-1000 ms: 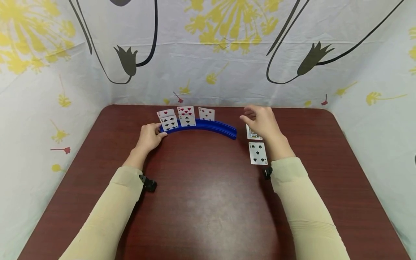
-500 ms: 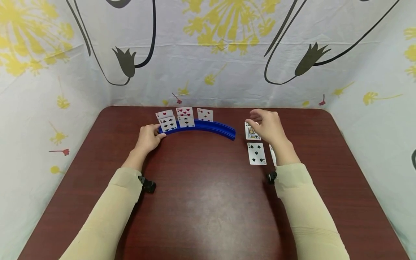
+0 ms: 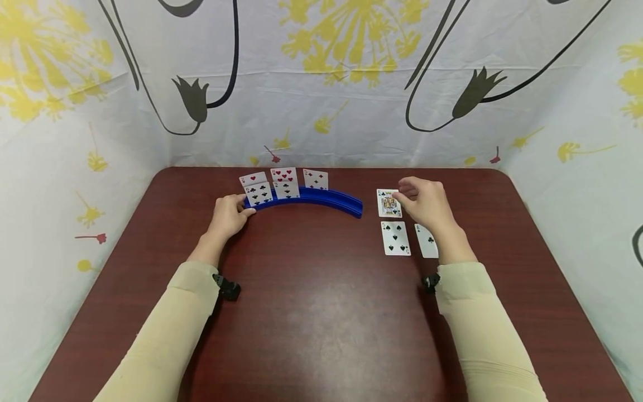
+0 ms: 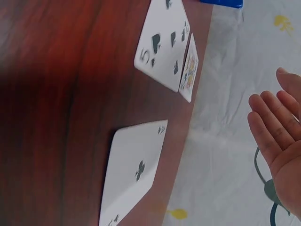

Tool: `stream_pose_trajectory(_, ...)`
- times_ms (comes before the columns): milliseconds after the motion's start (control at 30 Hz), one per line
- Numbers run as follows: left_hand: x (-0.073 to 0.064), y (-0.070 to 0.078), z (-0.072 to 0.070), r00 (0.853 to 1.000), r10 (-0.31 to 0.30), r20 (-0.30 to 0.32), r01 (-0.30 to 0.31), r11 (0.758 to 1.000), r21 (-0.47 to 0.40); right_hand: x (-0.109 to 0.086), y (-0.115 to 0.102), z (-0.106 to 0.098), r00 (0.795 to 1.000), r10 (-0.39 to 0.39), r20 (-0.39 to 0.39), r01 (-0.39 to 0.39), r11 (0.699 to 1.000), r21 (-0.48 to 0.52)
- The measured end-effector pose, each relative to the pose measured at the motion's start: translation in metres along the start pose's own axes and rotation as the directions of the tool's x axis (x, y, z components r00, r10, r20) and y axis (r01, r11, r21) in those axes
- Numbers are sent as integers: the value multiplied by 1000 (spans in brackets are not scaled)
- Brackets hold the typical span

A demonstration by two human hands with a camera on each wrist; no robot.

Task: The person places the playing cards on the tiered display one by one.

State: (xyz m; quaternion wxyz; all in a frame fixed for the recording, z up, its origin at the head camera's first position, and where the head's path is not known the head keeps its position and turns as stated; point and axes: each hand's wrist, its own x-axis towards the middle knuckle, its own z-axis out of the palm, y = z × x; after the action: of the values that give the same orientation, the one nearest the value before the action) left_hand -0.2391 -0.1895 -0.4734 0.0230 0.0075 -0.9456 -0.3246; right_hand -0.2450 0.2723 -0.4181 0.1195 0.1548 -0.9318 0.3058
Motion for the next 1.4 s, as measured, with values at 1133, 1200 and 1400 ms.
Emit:
stream_pose_trajectory(1133, 0, -2, 0, 1000, 2, -10, -1, 1000, 11, -32, 47, -24, 973, 73, 217, -38, 986, -161)
stream_pose_trajectory(1200, 0, -2, 0, 1000, 6, -11, -5, 1000, 14, -33, 51, -25, 964, 79, 252, -33, 983, -182)
stream_pose_trajectory(1400, 0, -1, 0, 1000, 22, -16, -21, 1000, 18, -38, 57, -31, 917, 149, 369, -60, 968, -244)
